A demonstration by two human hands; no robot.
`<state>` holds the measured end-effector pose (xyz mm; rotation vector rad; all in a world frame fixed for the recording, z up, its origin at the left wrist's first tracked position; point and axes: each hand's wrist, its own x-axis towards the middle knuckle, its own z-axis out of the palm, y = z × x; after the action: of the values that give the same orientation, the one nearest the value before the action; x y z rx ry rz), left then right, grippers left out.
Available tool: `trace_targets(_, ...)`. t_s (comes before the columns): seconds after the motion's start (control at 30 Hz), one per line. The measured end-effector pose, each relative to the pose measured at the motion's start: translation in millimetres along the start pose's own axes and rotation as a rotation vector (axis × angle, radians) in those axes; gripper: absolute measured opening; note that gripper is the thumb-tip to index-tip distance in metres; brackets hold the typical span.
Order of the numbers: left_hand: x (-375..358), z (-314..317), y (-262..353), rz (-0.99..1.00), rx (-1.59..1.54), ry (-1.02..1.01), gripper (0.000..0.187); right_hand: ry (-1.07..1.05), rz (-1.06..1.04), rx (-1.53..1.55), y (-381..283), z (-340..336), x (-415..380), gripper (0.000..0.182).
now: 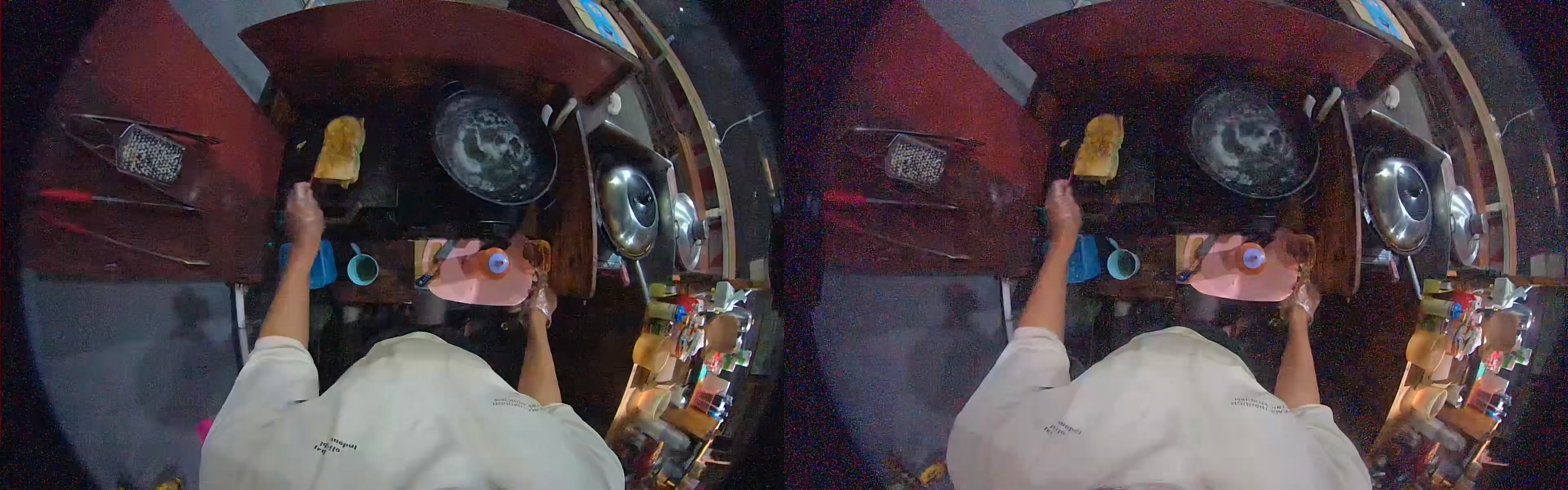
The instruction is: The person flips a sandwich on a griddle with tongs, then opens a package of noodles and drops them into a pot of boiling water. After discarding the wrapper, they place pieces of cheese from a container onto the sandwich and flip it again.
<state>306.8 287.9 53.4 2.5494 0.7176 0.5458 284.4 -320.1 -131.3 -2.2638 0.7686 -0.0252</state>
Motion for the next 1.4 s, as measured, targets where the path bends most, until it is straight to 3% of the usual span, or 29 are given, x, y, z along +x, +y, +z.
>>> trace_targets(0.07,5,1,-11,0.041,-0.072,0.107,0.017,0.034,0.107,0.123,-39,-11,-27,0.059)
trace_targets(0.13,-12,2,-4,0.082,0.015,-0.052,0.013,-0.053,0.354,0.427,-59,-17,-39,0.04)
trace_targets(0.17,-17,6,-2,0.075,0.024,-0.091,0.012,-0.052,0.134,0.135,-71,-23,-42,0.044)
trace_targets(0.2,-11,3,0,0.08,0.025,-0.095,0.012,-0.05,0.14,0.137,-72,-21,-40,0.044)
trace_targets(0.27,2,-3,0,0.175,-0.143,0.03,0.012,-0.041,0.292,0.142,-70,-19,-39,0.046)
trace_targets(0.3,13,-4,2,0.051,-0.18,0.033,0.012,-0.038,0.286,0.176,-76,-21,-46,0.049)
trace_targets(0.33,14,-1,-1,0.054,-0.179,0.027,0.012,-0.036,0.292,0.176,-88,-25,-53,0.049)
trace_targets(0.4,17,8,-6,-0.035,-0.073,-0.142,0.011,-0.02,0.411,0.246,-111,-29,-59,0.047)
trace_targets(0.43,5,6,-9,0.162,-0.087,-0.128,0.011,-0.016,0.41,0.249,-101,-25,-52,0.047)
trace_targets(0.47,3,8,-11,0.167,-0.089,-0.132,0.011,-0.038,0.201,0.017,-83,-21,-46,0.04)
trace_targets(0.53,3,-2,1,0.242,-0.16,-0.123,0.01,-0.057,0.012,-0.215,-52,-17,-38,0.033)
trace_targets(0.6,19,-3,4,0.152,-0.149,-0.117,0.01,-0.125,0.323,0.387,-33,-14,-35,0.021)
trace_targets(0.67,31,3,-6,0.126,-0.1,-0.143,0.01,-0.104,0.217,-0.134,-77,-23,-54,0.013)
trace_targets(0.73,12,-2,4,0.185,-0.065,-0.228,0.009,-0.053,-0.137,-0.477,-52,-13,-40,0.008)
trace_targets(0.8,19,-4,8,0.247,-0.125,-0.234,0.009,-0.083,-0.009,-0.501,-35,-5,-38,0.013)
trace_targets(0.87,50,-9,19,0.085,-0.128,-0.144,0.009,0.097,-0.193,-0.043,-44,-5,-55,0.023)
trace_targets(0.9,71,-1,11,0.139,-0.147,-0.043,0.013,-0.004,0.082,0.097,10,18,-26,0.035)
trace_targets(0.93,82,3,11,0.144,-0.146,-0.043,0.013,-0.002,0.085,0.101,-24,8,-39,0.035)
trace_targets(1.0,96,11,11,0.076,0.05,-0.141,0.017,-0.003,0.584,0.57,-95,-18,-58,0.047)
trace_targets(1.1,84,23,5,0.174,0.044,-0.162,0.02,-0.022,0.44,0.662,-35,7,-36,0.056)
trace_targets(1.13,82,20,11,0.202,0.063,-0.192,0.02,-0.015,0.448,0.666,-48,3,-38,0.056)
trace_targets(1.2,97,17,14,0.142,-0.113,-0.054,0.014,-0.056,0.538,0.478,-71,-7,-43,0.058)
trace_targets(1.23,105,26,2,0.143,-0.081,-0.029,0.011,-0.109,0.493,0.618,-59,-6,-46,0.058)
trace_targets(1.3,107,38,-1,0.166,-0.07,-0.019,0.008,-0.107,0.457,0.566,-31,15,-34,0.058)
trace_targets(1.33,94,33,6,0.316,-0.017,-0.037,0.006,-0.115,0.414,0.505,-20,14,-24,0.058)
trace_targets(1.37,79,27,13,0.468,0.037,-0.053,0.004,-0.06,0.519,0.522,-78,-12,-50,0.058)
trace_targets(1.4,62,15,28,0.398,0.076,-0.124,0.004,-0.182,0.475,0.737,-26,12,-32,0.055)
